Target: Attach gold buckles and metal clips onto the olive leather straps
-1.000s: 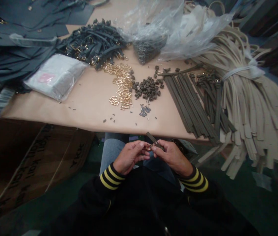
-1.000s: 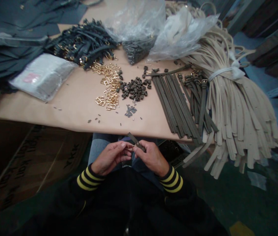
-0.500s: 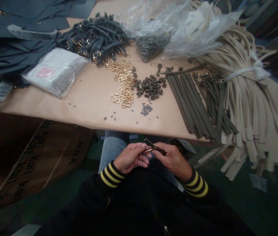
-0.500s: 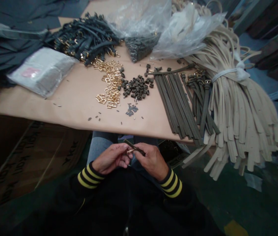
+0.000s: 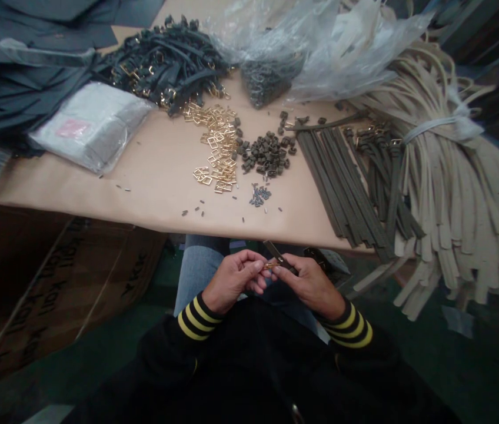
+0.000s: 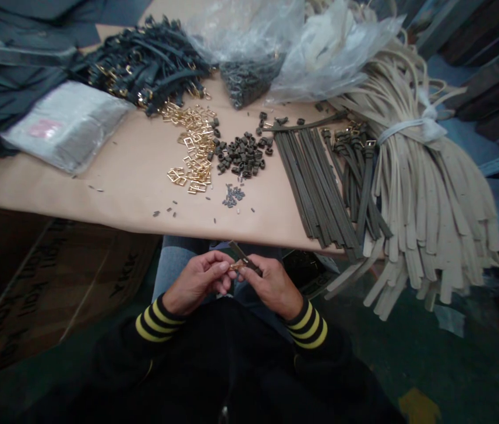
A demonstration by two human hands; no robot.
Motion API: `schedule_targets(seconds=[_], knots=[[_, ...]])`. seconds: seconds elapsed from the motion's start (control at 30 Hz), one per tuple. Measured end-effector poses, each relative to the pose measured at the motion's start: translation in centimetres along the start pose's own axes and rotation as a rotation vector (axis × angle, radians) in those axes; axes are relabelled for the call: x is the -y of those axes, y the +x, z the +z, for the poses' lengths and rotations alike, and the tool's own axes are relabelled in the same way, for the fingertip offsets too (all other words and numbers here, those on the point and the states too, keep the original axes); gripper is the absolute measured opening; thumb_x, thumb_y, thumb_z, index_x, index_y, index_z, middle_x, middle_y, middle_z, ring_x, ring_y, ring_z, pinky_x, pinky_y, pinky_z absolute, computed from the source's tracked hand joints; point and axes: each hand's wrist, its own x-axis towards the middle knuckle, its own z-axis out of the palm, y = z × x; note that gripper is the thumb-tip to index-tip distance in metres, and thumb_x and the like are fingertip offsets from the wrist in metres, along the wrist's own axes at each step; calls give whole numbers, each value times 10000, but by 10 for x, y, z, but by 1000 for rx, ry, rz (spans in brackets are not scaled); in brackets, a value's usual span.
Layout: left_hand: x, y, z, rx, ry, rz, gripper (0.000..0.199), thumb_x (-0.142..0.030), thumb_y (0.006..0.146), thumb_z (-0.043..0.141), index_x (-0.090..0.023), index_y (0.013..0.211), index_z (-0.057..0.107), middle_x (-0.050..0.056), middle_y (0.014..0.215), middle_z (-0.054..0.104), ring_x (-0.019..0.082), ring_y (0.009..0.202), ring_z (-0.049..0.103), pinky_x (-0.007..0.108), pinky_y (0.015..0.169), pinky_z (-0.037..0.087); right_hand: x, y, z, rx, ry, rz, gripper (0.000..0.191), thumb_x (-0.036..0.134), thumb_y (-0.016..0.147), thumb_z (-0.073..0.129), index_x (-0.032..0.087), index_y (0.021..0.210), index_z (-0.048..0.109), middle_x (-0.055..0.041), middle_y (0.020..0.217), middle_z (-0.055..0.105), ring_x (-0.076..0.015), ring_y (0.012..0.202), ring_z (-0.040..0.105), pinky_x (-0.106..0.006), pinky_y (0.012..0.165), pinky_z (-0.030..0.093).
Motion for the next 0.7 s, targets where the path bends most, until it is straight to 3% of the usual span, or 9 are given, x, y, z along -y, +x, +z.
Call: schedule_targets(seconds=[0.33,0.47,0.53,0.63,0.7], knots=[[2,-3,4,74,461,88,173,-295,727,531,-128,691,502,-27,570,504,66,461,480,181,438,401,0,1,1,165,-30,8,166,206,808,440,139,728,568,-22,699,597,-146,686,554,-231,631,403],[3,-1,6,-52,729,285,114,-219,723,525,-146,636,541,-3,640,498,101,598,476,205,554,400,-1,0,0,82,-39,40,156,208,774,463,133,865,566,-43,788,606,-159,728,552,-243,637,403],[4,1,6,-119,778,390,91,-191,711,535,-156,629,548,27,750,511,136,730,486,223,631,407,0,-2,-2,72,-15,75,195,233,773,453,121,889,564,-29,699,593,-148,643,543,-237,584,401],[7,2,7,-104,807,469,77,-149,727,507,-170,663,545,48,830,515,155,807,482,245,686,409,2,-4,-3,123,25,114,225,266,774,446,118,895,565,29,517,492,-115,469,468,-217,479,366],[8,2,7,-76,847,511,92,-120,739,483,-175,712,552,47,824,527,154,811,484,260,726,398,3,-4,-2,128,40,104,224,252,763,458,125,916,562,32,531,487,-111,464,457,-213,470,361]])
